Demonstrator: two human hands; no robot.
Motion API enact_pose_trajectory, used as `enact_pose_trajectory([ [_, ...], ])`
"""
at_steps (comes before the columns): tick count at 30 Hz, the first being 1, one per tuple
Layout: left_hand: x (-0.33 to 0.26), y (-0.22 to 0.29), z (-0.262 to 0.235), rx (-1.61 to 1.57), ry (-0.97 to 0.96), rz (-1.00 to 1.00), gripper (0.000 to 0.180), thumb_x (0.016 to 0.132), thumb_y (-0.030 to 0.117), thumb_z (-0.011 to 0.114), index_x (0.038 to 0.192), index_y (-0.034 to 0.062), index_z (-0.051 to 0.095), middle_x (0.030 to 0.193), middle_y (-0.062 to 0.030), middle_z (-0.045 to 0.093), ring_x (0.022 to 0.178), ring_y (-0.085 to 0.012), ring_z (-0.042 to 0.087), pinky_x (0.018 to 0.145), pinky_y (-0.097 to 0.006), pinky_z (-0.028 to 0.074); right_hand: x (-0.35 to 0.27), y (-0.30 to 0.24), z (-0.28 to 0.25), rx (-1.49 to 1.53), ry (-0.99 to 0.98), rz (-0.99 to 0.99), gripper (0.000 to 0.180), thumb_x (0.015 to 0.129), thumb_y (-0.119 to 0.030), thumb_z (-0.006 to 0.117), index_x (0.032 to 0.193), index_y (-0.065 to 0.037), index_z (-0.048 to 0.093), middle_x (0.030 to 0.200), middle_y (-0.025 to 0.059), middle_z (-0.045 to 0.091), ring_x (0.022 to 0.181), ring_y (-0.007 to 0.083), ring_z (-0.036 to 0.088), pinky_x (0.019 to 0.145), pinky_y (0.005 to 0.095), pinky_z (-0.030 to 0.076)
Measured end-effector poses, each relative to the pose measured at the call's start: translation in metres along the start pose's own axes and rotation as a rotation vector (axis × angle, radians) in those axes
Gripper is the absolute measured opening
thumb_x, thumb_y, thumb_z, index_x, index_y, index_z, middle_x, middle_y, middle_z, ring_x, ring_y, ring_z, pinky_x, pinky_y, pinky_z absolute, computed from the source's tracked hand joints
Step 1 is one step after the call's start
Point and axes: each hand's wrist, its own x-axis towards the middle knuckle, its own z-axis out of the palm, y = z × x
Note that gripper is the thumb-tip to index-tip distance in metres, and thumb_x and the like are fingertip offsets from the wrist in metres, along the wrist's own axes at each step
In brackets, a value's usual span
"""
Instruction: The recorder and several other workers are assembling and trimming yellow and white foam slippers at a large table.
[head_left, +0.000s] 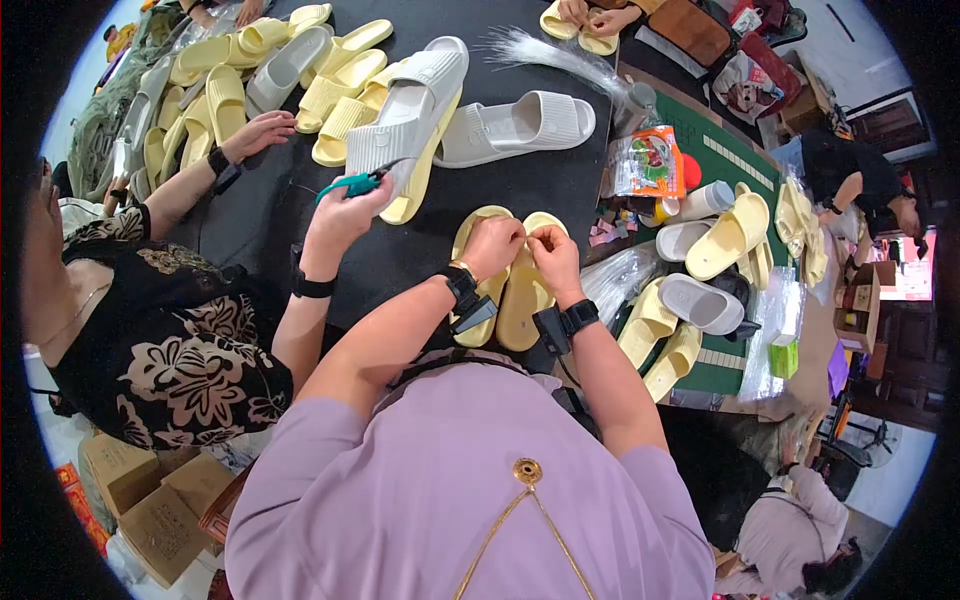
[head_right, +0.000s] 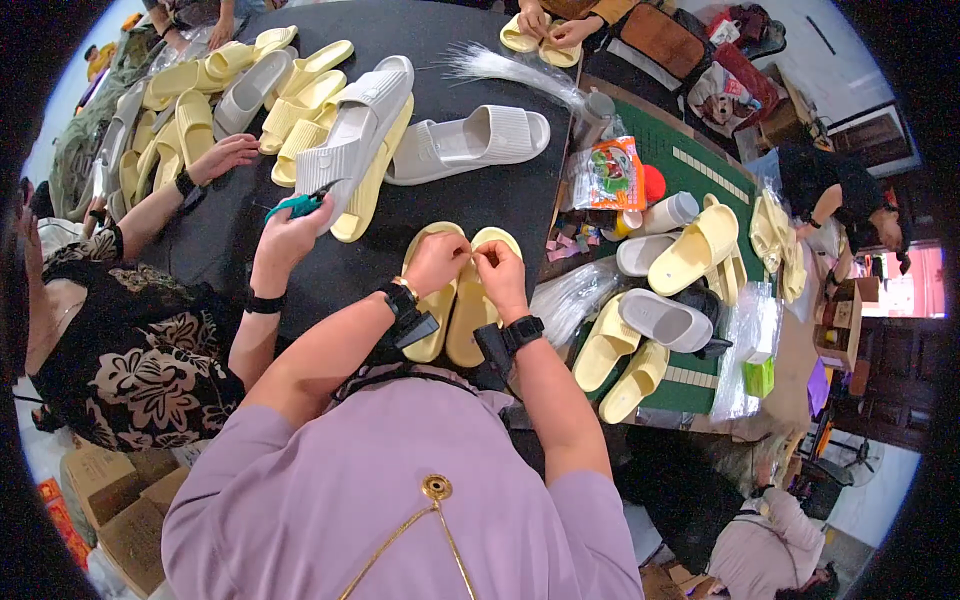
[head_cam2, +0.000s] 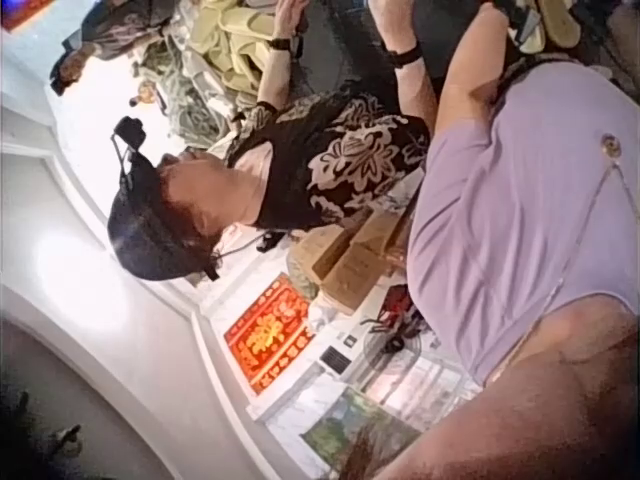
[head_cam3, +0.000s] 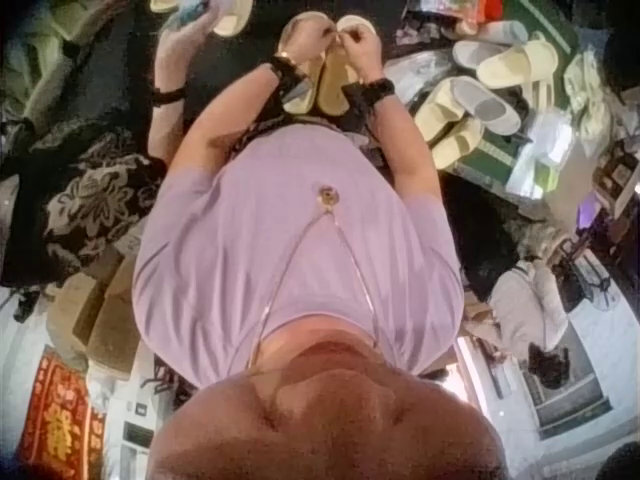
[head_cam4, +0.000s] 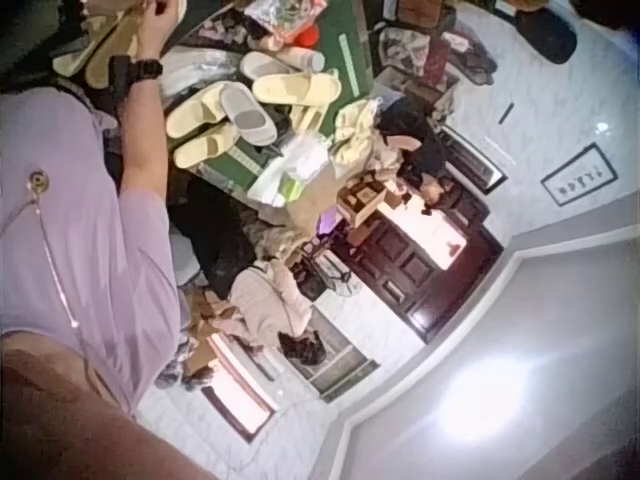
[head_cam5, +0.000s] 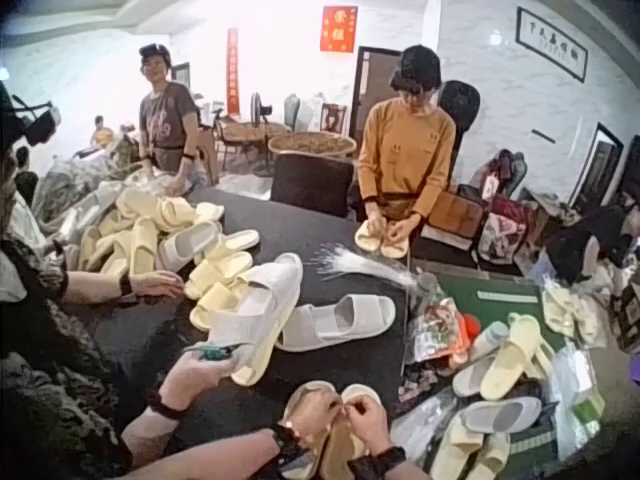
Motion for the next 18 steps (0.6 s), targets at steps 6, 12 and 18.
enact_pose_trajectory([
  [6, -0.004, 0.001, 0.000, 0.021, 0.023, 0.024, 0.007, 0.075, 0.011, 0.060, 0.074, 0.0043, 0.064, 0.075, -0.0131, 0.063, 0.073, -0.0299, 0.062, 0.069, -0.040, 0.049, 0.000, 0.000, -0.004, -0.031, -0.065, -0.021, 0.010, 0.080, -0.008, 0.060, 0.086, 0.001, 0.061, 0.072, 0.0040, 0.063, 0.067, 0.0085, 0.058, 0.062, 0.0245, 0.047],
  [12, -0.009, 0.006, 0.002, -0.043, 0.035, 0.003, 0.005, 0.073, 0.005, 0.063, 0.077, 0.0022, 0.064, 0.076, -0.0130, 0.063, 0.073, -0.0294, 0.062, 0.067, -0.037, 0.049, -0.002, 0.006, -0.005, -0.050, -0.107, -0.050, 0.011, 0.080, -0.009, 0.059, 0.085, 0.000, 0.061, 0.071, 0.0042, 0.063, 0.066, 0.0086, 0.058, 0.062, 0.0249, 0.047],
  [18, -0.015, 0.004, 0.003, -0.055, 0.045, -0.020, 0.008, 0.074, 0.006, 0.064, 0.081, 0.0023, 0.064, 0.081, -0.0118, 0.063, 0.074, -0.0286, 0.062, 0.067, -0.036, 0.049, -0.006, -0.005, -0.004, 0.010, -0.097, 0.001, 0.012, 0.079, -0.009, 0.061, 0.084, 0.001, 0.064, 0.072, 0.0035, 0.064, 0.065, 0.0081, 0.058, 0.060, 0.0239, 0.047],
])
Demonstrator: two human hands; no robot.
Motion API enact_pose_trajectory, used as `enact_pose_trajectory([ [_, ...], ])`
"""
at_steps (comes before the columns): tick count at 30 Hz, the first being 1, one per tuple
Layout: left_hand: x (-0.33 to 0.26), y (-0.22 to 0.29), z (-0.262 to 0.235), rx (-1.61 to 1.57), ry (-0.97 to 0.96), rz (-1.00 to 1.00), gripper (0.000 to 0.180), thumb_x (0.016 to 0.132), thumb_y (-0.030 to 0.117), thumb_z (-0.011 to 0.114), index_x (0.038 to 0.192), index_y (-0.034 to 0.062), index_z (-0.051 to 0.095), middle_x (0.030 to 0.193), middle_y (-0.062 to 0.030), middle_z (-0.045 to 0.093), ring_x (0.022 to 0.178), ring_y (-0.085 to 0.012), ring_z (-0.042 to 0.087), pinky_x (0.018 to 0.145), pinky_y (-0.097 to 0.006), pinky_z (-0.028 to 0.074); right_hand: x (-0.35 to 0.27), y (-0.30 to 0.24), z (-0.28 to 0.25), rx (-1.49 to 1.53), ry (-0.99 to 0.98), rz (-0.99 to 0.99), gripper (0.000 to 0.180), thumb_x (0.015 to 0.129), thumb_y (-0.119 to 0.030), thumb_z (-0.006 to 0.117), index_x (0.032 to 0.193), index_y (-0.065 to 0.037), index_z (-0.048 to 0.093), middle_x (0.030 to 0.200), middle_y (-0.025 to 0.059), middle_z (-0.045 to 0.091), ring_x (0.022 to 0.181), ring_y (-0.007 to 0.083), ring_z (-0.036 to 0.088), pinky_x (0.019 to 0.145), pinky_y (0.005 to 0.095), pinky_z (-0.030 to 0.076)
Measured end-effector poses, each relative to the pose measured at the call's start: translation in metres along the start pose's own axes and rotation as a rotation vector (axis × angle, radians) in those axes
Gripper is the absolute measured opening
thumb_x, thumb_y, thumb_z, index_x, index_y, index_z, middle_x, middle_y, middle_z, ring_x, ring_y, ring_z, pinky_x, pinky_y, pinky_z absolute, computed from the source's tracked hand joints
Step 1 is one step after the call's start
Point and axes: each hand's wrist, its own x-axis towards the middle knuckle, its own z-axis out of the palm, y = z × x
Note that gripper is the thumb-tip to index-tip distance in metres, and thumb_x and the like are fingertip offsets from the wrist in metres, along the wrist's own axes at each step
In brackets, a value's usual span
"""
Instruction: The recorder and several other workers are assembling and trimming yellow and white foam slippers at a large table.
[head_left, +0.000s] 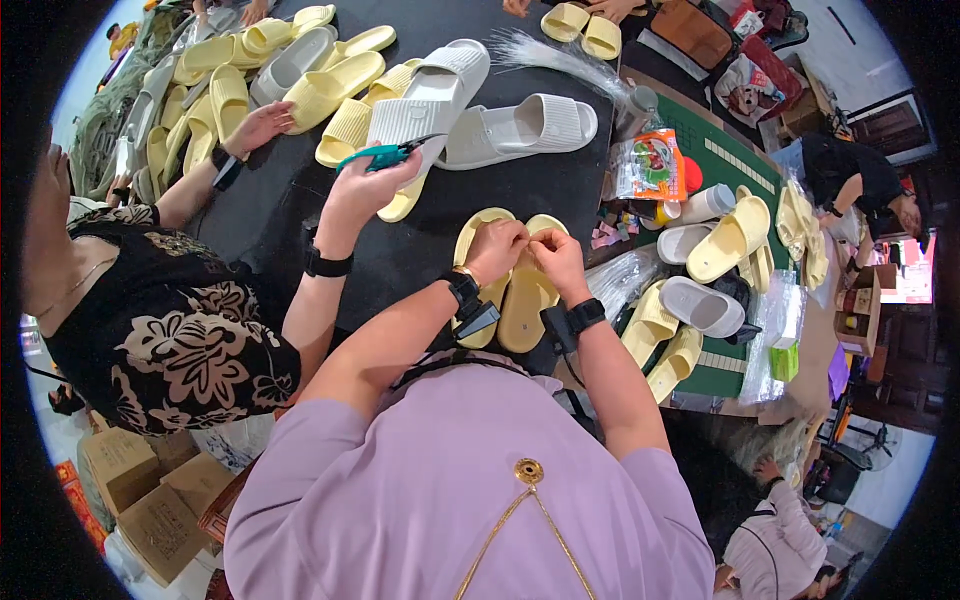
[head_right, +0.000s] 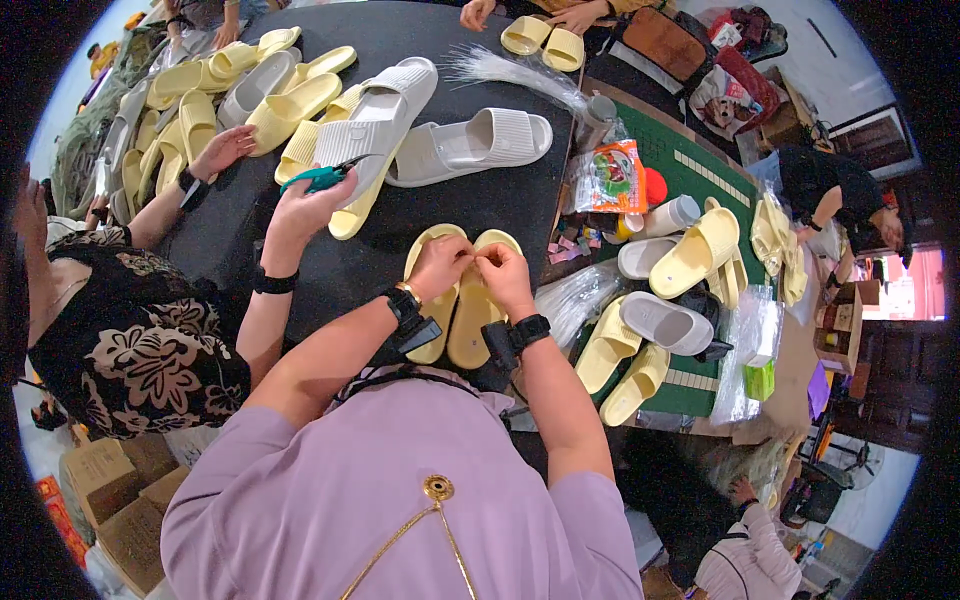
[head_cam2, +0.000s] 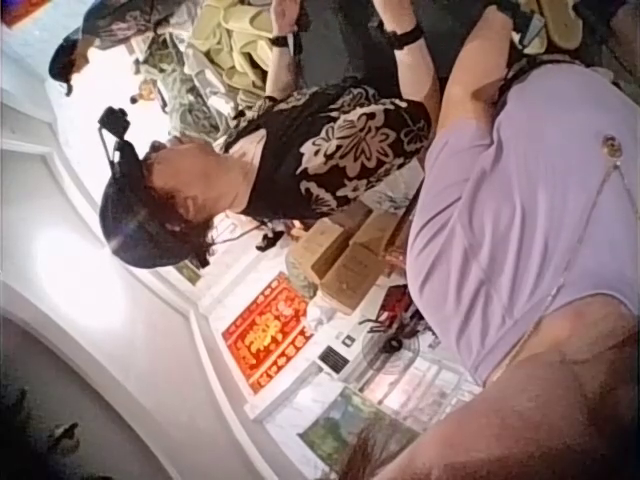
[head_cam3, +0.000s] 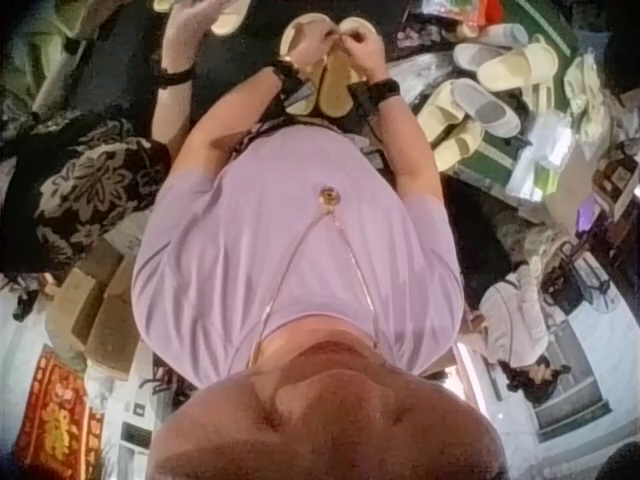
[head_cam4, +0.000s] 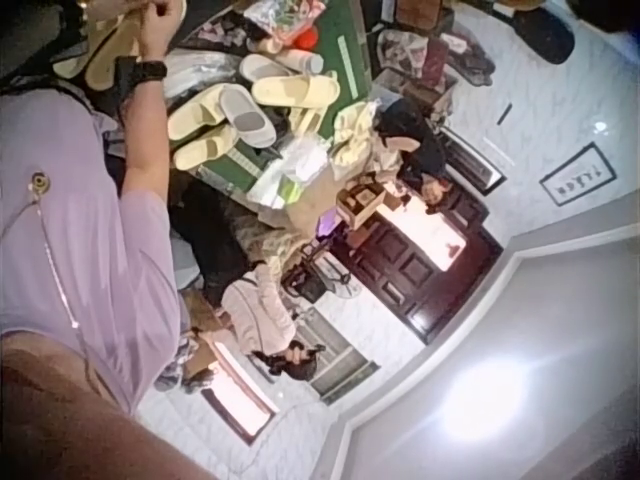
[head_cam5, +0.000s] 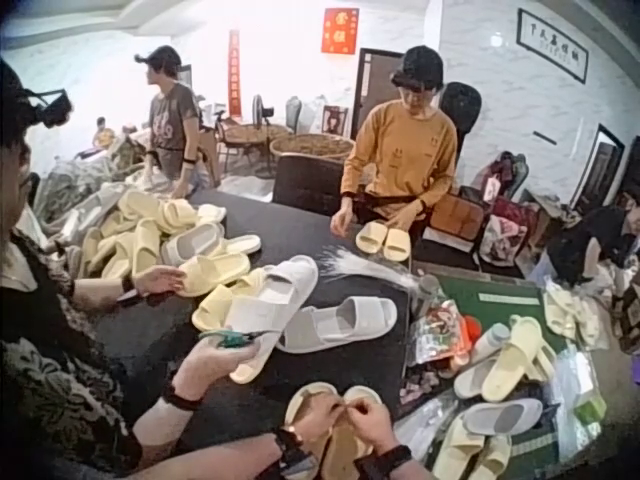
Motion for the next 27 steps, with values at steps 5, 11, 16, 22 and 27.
enact_pose_trajectory([
  [5, 0.007, 0.001, 0.001, -0.028, 0.030, 0.014, 0.010, 0.074, 0.008, 0.065, 0.083, 0.0040, 0.062, 0.081, -0.0120, 0.063, 0.076, -0.0290, 0.061, 0.067, -0.037, 0.049, 0.009, 0.014, -0.002, 0.163, 0.027, 0.046, 0.013, 0.082, -0.010, 0.062, 0.084, 0.003, 0.066, 0.075, 0.0017, 0.065, 0.065, 0.0068, 0.057, 0.059, 0.0223, 0.047],
  [11, 0.024, 0.002, 0.025, 0.076, 0.091, 0.226, 0.012, 0.069, 0.008, 0.067, 0.080, 0.0058, 0.061, 0.074, -0.0118, 0.059, 0.072, -0.0301, 0.059, 0.065, -0.041, 0.046, 0.014, 0.007, -0.021, -0.059, 0.102, 0.057, 0.017, 0.086, -0.017, 0.061, 0.087, -0.001, 0.067, 0.075, 0.0010, 0.065, 0.066, 0.0069, 0.056, 0.060, 0.0236, 0.047],
  [16, 0.013, -0.016, 0.013, 0.323, 0.081, 0.232, 0.007, 0.077, 0.014, 0.063, 0.076, 0.0066, 0.065, 0.068, -0.0117, 0.059, 0.068, -0.0305, 0.057, 0.066, -0.042, 0.043, 0.020, 0.018, 0.004, -0.040, 0.132, -0.116, 0.022, 0.080, -0.020, 0.063, 0.083, 0.002, 0.067, 0.072, 0.0137, 0.067, 0.063, 0.0179, 0.063, 0.059, 0.0325, 0.049],
  [22, 0.020, 0.015, 0.005, 0.461, 0.029, 0.327, 0.008, 0.076, 0.015, 0.062, 0.076, 0.0071, 0.065, 0.072, -0.0100, 0.062, 0.077, -0.0277, 0.059, 0.079, -0.040, 0.043, 0.015, 0.016, 0.005, -0.016, 0.229, -0.021, 0.015, 0.076, -0.015, 0.061, 0.078, 0.000, 0.063, 0.072, 0.0135, 0.064, 0.065, 0.0229, 0.061, 0.062, 0.0340, 0.048],
  [27, 0.024, 0.017, 0.008, 0.491, 0.044, 0.343, 0.008, 0.072, 0.013, 0.062, 0.068, 0.0073, 0.060, 0.069, -0.0090, 0.060, 0.075, -0.0276, 0.058, 0.077, -0.039, 0.041, 0.019, 0.012, 0.005, -0.077, 0.248, 0.037, 0.013, 0.075, -0.013, 0.062, 0.077, 0.000, 0.062, 0.072, 0.0152, 0.064, 0.067, 0.0271, 0.063, 0.062, 0.0353, 0.049],
])
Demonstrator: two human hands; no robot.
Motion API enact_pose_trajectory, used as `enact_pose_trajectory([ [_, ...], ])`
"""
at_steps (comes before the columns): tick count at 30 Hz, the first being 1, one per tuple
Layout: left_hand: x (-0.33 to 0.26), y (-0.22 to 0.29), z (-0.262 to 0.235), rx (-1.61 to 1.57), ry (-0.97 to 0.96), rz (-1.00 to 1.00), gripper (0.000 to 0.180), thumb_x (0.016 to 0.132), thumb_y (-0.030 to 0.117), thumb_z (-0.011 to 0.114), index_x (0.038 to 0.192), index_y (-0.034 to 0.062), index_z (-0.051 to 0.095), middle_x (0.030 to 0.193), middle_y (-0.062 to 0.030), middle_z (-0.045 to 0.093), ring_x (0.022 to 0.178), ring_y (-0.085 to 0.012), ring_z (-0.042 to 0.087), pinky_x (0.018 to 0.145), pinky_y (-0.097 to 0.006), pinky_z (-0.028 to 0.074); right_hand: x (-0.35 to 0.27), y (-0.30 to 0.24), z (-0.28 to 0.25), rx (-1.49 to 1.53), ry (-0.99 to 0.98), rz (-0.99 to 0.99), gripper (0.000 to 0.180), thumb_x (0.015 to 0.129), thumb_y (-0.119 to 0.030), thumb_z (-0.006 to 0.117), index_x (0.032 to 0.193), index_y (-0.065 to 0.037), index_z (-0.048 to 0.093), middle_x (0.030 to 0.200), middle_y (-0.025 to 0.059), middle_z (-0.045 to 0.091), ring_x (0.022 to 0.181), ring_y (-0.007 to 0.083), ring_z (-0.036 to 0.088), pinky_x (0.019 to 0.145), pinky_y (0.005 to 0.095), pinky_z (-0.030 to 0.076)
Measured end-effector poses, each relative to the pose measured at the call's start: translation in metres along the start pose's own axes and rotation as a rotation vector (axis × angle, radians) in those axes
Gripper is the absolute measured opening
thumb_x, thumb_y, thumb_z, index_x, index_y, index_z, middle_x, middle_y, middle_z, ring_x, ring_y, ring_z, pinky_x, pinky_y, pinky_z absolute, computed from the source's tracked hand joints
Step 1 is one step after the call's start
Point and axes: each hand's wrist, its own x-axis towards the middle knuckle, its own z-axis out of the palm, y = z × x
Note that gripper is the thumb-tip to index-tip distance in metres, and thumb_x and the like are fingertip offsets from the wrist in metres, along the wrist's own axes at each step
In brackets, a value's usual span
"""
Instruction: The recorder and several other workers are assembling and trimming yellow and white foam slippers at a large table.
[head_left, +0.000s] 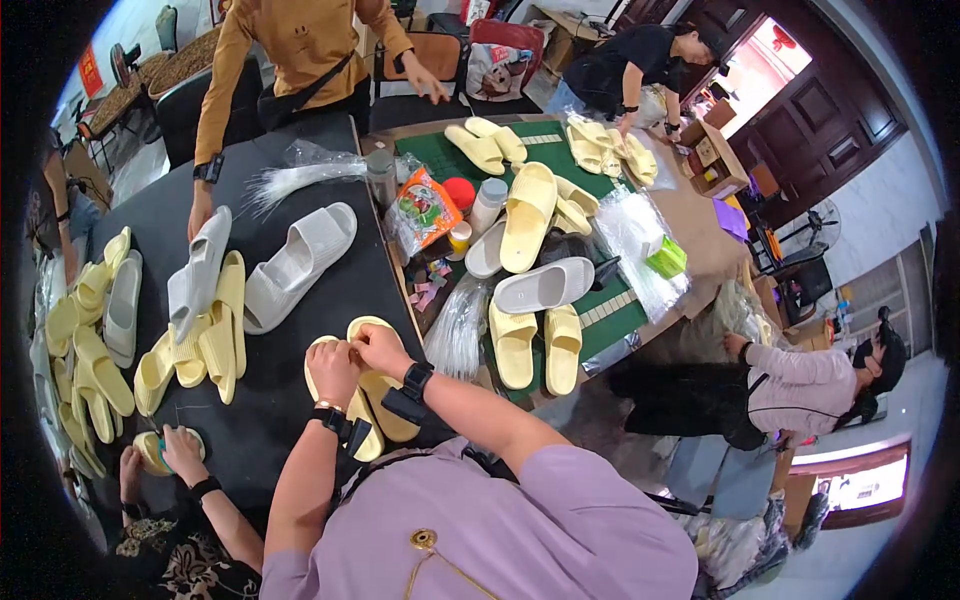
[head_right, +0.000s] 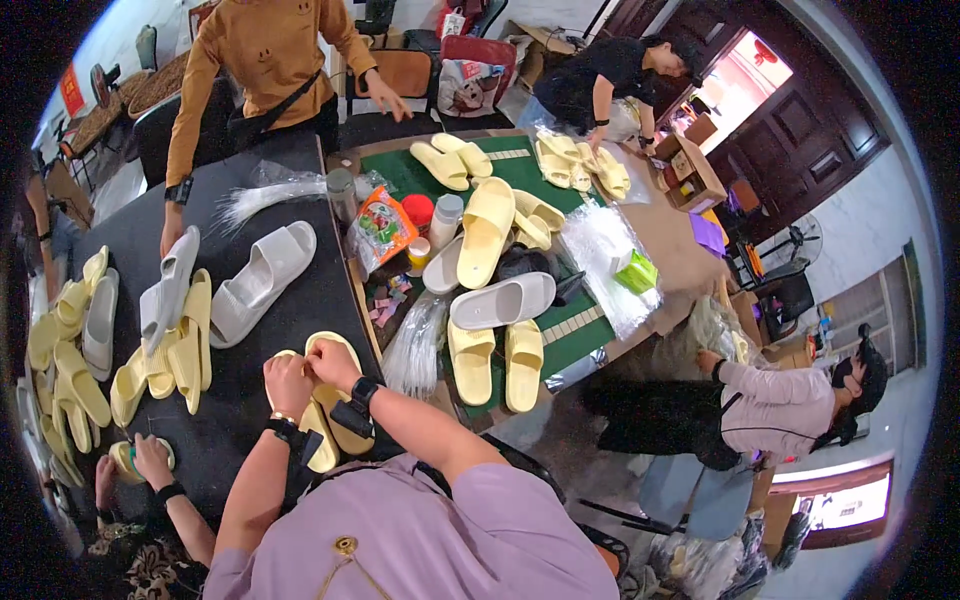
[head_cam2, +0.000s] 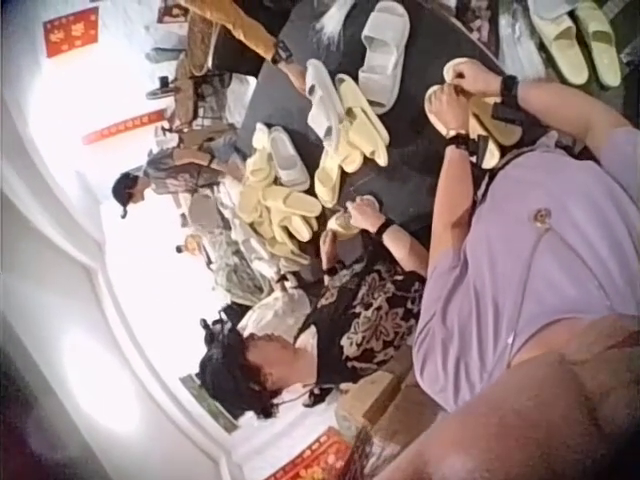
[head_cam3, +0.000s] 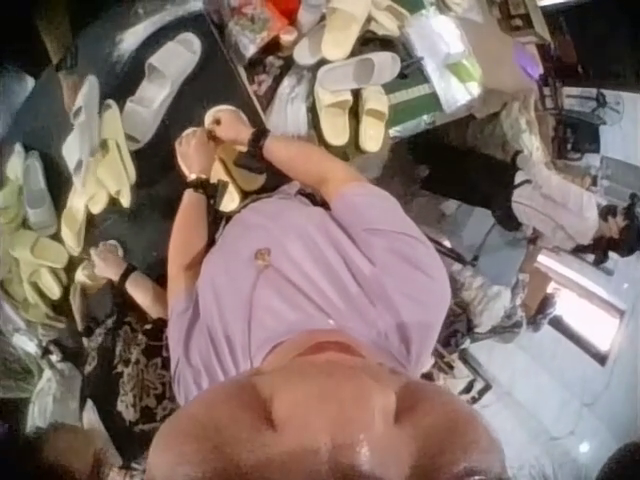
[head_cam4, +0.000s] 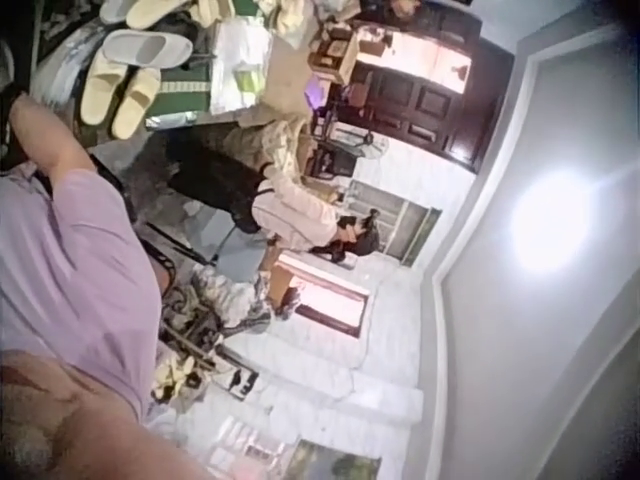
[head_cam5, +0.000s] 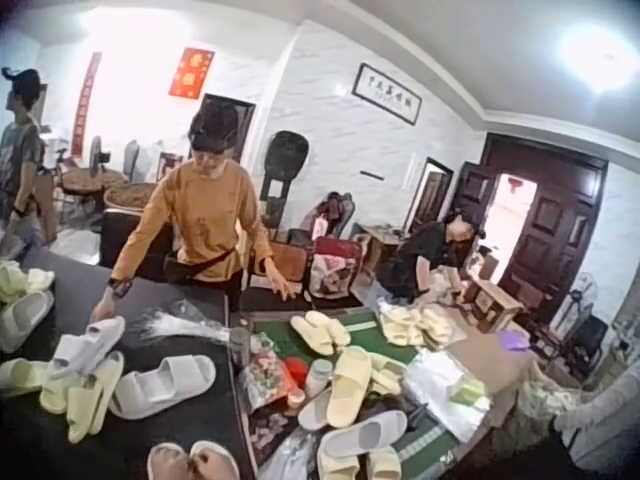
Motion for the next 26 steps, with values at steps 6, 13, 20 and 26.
enact_pose_trajectory([
  [6, 0.004, 0.005, 0.001, 0.003, -0.005, 0.020, 0.006, 0.068, 0.010, 0.061, 0.065, 0.0076, 0.057, 0.068, -0.0089, 0.059, 0.074, -0.0270, 0.057, 0.076, -0.039, 0.040, 0.007, 0.013, 0.008, -0.020, 0.026, -0.057, 0.009, 0.074, -0.010, 0.059, 0.075, -0.001, 0.060, 0.074, 0.0189, 0.063, 0.070, 0.0347, 0.062, 0.063, 0.0411, 0.048],
  [13, 0.003, 0.002, 0.003, 0.007, 0.004, 0.026, 0.005, 0.067, 0.012, 0.063, 0.065, 0.0084, 0.059, 0.066, -0.0089, 0.059, 0.071, -0.0277, 0.057, 0.076, -0.040, 0.041, 0.005, 0.011, 0.012, -0.121, 0.046, -0.060, 0.010, 0.075, -0.010, 0.057, 0.077, 0.000, 0.059, 0.075, 0.0195, 0.063, 0.073, 0.0359, 0.061, 0.065, 0.0418, 0.048],
  [20, -0.009, -0.009, 0.003, -0.008, -0.044, -0.017, 0.009, 0.071, 0.016, 0.063, 0.073, 0.0081, 0.059, 0.076, -0.0090, 0.060, 0.078, -0.0275, 0.057, 0.078, -0.040, 0.040, -0.003, 0.000, 0.000, -0.027, -0.002, -0.059, 0.010, 0.079, -0.008, 0.052, 0.081, 0.000, 0.058, 0.079, 0.0182, 0.063, 0.077, 0.0347, 0.061, 0.069, 0.0401, 0.048],
  [26, -0.011, -0.057, -0.026, 0.075, 0.039, -0.251, 0.035, 0.072, 0.018, 0.069, 0.103, 0.0098, 0.057, 0.109, -0.0107, 0.056, 0.106, -0.0290, 0.051, 0.089, -0.042, 0.038, -0.035, -0.012, -0.024, -0.375, -0.055, -0.395, 0.019, 0.082, -0.013, 0.057, 0.100, -0.006, 0.059, 0.098, 0.0171, 0.061, 0.092, 0.0265, 0.060, 0.081, 0.0383, 0.046],
])
